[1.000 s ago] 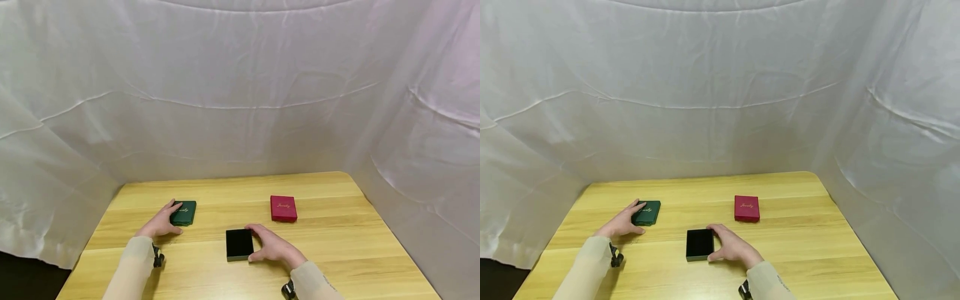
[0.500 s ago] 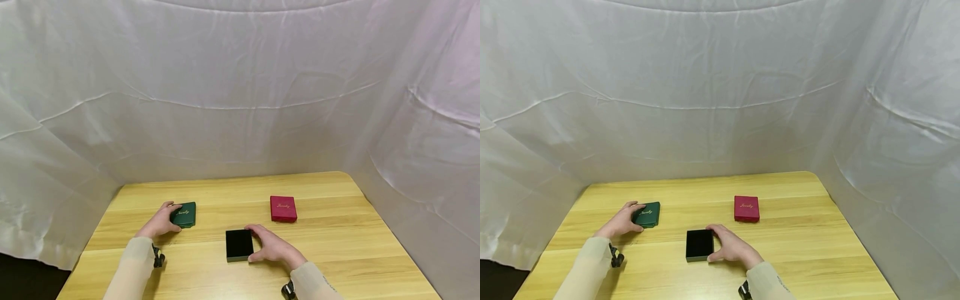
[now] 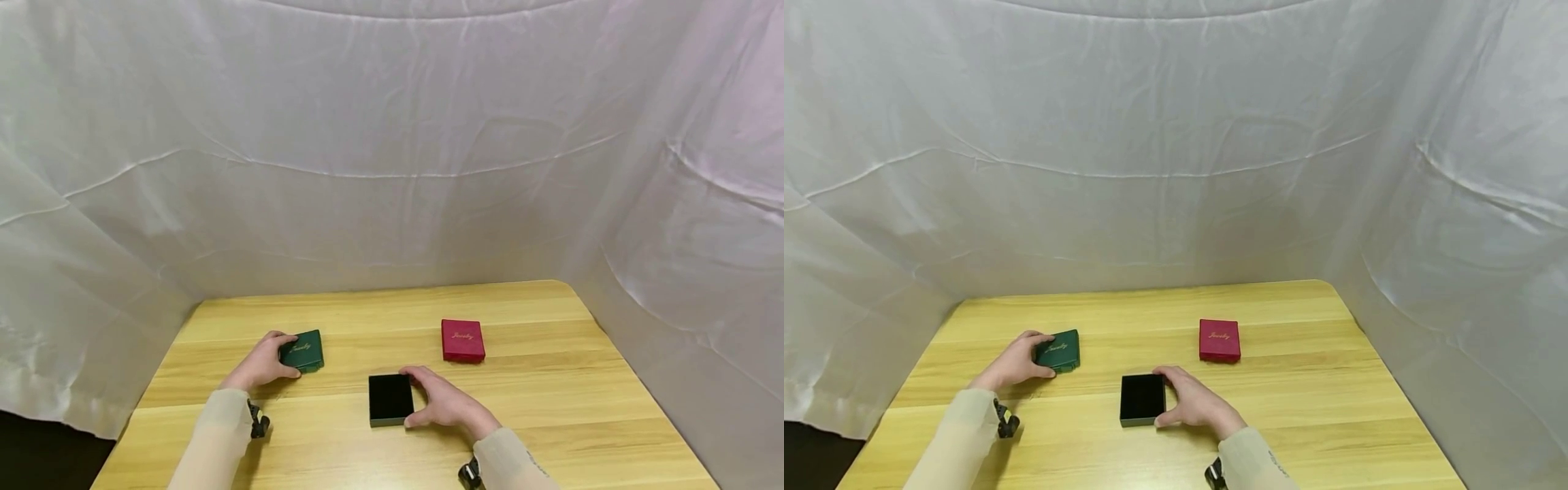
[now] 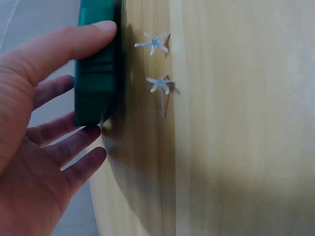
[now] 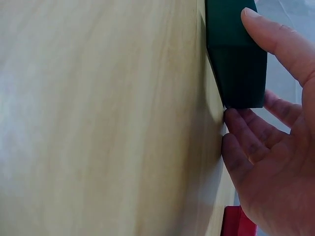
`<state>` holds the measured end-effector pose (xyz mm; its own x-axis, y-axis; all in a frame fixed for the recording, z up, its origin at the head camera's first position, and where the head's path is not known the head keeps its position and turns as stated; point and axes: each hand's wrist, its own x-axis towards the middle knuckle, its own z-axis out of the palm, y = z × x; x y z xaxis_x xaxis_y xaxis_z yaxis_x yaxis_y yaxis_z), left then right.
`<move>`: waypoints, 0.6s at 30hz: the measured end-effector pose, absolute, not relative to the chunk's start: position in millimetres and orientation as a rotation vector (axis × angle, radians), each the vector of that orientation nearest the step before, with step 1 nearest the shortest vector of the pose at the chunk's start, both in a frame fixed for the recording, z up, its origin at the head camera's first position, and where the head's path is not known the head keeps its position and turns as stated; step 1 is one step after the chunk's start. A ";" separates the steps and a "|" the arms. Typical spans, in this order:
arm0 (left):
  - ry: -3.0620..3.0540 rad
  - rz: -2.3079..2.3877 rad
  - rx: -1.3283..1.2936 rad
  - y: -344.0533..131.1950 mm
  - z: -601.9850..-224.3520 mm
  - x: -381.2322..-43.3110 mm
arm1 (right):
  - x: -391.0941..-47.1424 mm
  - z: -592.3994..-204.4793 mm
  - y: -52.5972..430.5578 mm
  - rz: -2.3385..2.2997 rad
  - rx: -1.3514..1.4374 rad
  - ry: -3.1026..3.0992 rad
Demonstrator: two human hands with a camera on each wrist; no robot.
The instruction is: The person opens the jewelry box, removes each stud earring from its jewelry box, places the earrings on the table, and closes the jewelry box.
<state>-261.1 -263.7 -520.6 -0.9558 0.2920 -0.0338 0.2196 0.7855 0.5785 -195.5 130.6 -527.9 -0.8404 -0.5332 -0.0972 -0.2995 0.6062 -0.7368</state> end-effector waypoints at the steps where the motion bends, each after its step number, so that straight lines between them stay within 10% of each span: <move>1: 2.859 0.905 0.413 -263.1 -520.1 -260.1 | -195.4 -527.8 130.3 -1.081 -0.674 2.526; 18: 2.916 1.000 0.480 -227.6 -499.5 -235.4 | -195.4 -529.0 130.6 -1.132 -0.690 2.494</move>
